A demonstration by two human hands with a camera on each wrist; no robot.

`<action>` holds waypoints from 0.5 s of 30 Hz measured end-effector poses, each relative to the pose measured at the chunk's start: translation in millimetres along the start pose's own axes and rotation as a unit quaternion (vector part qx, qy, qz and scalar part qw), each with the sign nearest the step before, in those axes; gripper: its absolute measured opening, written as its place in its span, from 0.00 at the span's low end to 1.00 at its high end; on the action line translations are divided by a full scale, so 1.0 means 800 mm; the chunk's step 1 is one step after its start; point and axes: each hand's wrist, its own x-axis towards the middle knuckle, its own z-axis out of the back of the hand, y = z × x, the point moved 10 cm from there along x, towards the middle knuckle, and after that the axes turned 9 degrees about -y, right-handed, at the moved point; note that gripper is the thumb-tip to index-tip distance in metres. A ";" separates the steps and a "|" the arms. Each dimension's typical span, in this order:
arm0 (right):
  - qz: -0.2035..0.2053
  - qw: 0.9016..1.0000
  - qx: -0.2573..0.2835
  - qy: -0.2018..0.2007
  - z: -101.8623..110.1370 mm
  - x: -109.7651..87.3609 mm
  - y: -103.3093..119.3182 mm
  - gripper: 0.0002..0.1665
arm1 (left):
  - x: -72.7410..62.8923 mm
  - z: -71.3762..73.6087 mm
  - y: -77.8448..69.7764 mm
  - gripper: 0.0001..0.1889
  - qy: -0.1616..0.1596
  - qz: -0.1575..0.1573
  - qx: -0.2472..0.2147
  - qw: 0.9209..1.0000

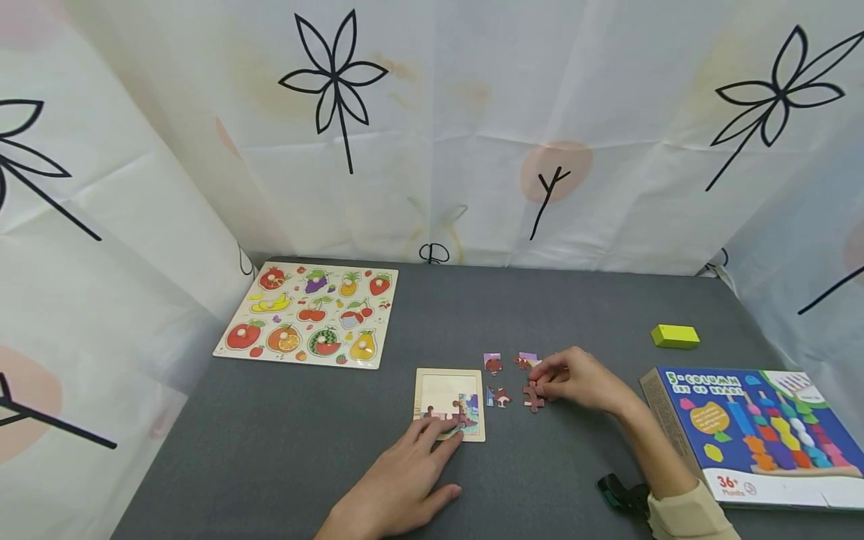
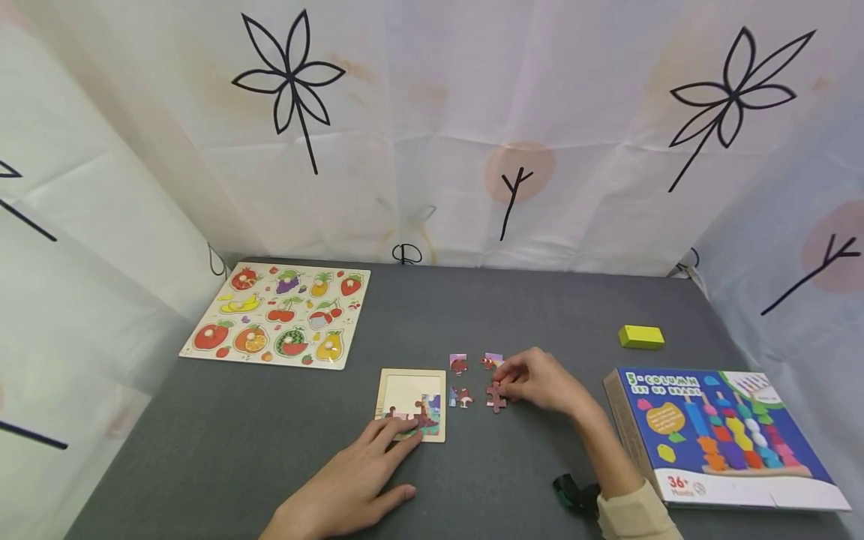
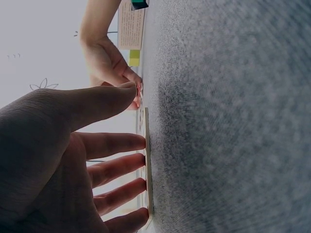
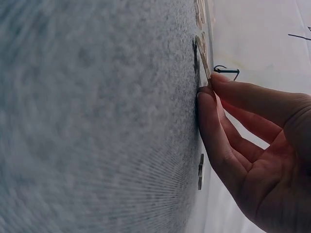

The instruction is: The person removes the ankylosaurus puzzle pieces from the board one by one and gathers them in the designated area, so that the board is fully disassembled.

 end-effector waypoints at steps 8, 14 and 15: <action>-0.001 1.000 0.002 0.000 0.002 -0.001 -0.001 0.11 | 0.001 0.000 0.001 0.33 -0.001 -0.001 0.004 1.000; 0.006 0.998 0.055 0.019 -0.003 -0.001 0.005 0.13 | 0.001 -0.002 0.001 0.33 0.005 0.004 0.001 1.000; 0.011 0.998 0.063 0.024 -0.005 -0.001 0.007 0.13 | 0.001 -0.002 0.002 0.33 0.006 0.004 0.001 1.000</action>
